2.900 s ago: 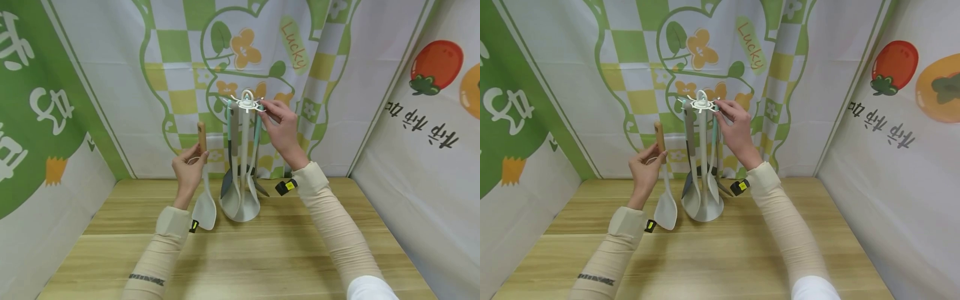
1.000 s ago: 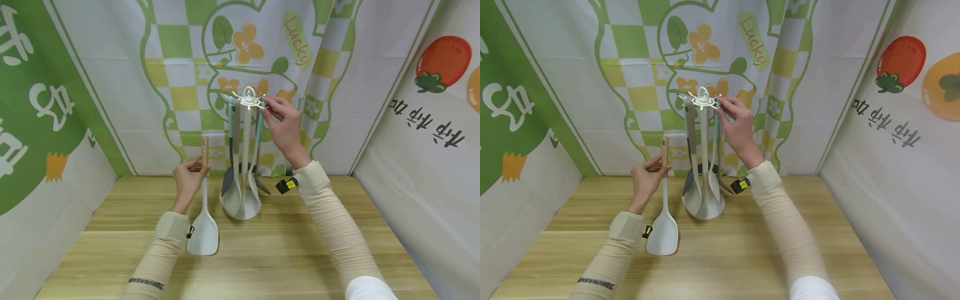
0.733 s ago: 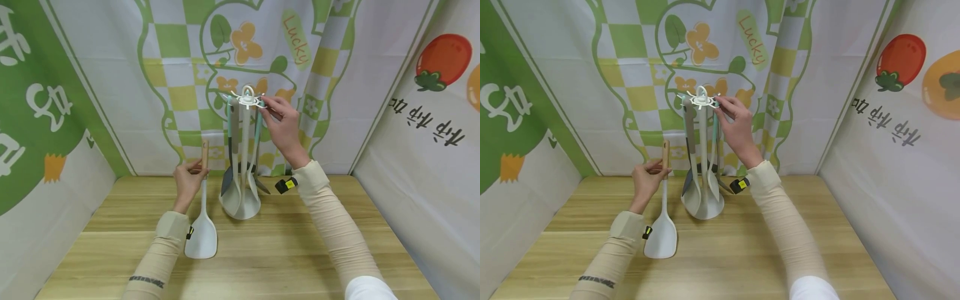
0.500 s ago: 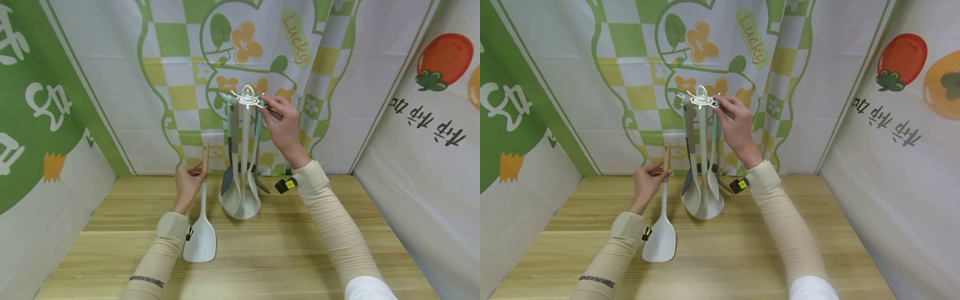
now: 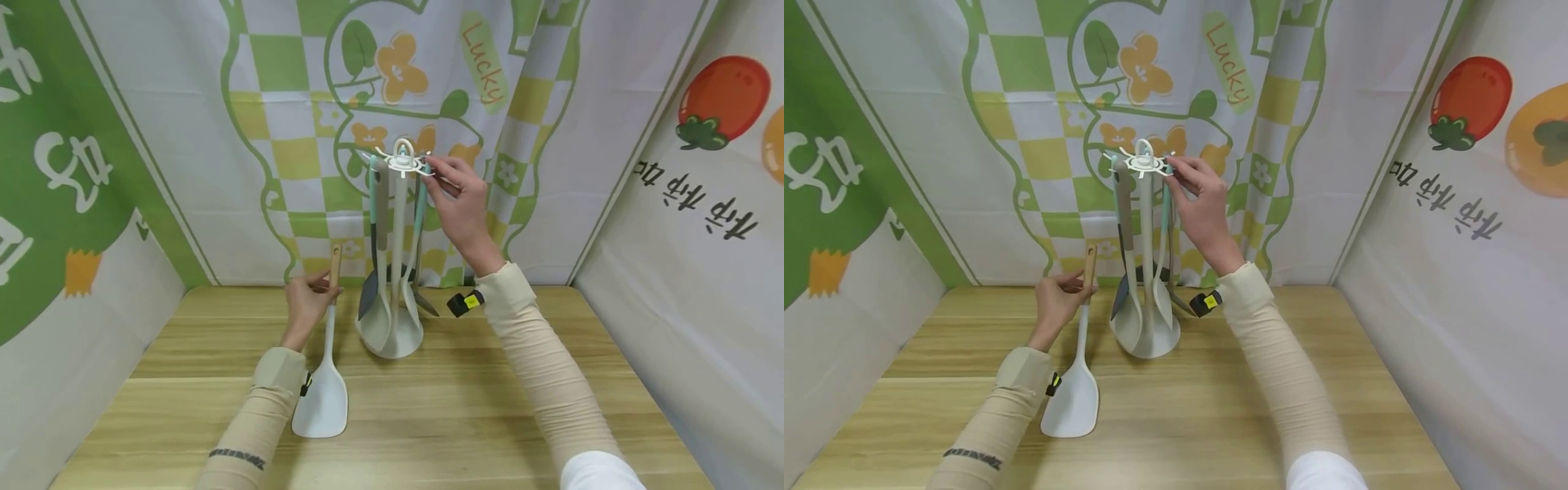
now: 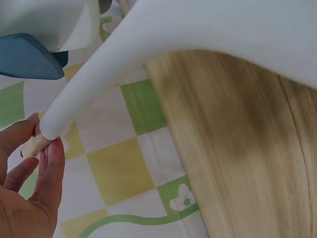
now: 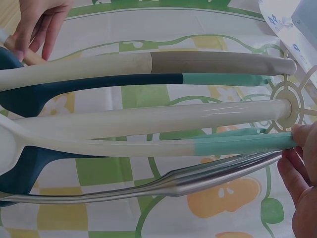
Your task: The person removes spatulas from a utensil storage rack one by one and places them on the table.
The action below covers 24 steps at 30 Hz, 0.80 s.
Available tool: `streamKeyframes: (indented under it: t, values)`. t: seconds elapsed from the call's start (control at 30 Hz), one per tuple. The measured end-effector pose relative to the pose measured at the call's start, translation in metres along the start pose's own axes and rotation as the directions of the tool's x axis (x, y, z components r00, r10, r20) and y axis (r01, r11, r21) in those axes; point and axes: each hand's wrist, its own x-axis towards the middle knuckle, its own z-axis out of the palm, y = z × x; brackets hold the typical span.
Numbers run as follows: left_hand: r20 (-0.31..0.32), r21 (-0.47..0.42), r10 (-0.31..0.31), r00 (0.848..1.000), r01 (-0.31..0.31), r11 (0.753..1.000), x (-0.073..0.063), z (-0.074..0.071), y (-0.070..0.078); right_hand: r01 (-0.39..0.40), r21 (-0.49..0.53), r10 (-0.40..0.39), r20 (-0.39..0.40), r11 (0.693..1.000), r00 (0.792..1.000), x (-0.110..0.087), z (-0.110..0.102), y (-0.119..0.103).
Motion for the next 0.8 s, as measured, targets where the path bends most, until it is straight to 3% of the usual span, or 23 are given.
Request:
streamKeyframes:
  t: [0.27,0.57,0.8]
  values:
    - [0.031,0.027,0.008,0.999,-0.009,1.000,0.001,0.005,-0.009,0.000,0.005,0.000,-0.003,1.000,1.000,-0.001,0.000,0.001]
    - [0.035,-0.014,-0.008,0.999,0.008,1.000,0.004,0.010,-0.017,-0.010,0.003,0.010,-0.013,1.000,1.000,-0.001,-0.001,0.002]
    - [0.068,0.041,-0.034,0.997,0.031,0.999,0.007,0.012,-0.023,0.007,0.008,-0.007,-0.008,1.000,1.000,0.000,-0.001,0.003]
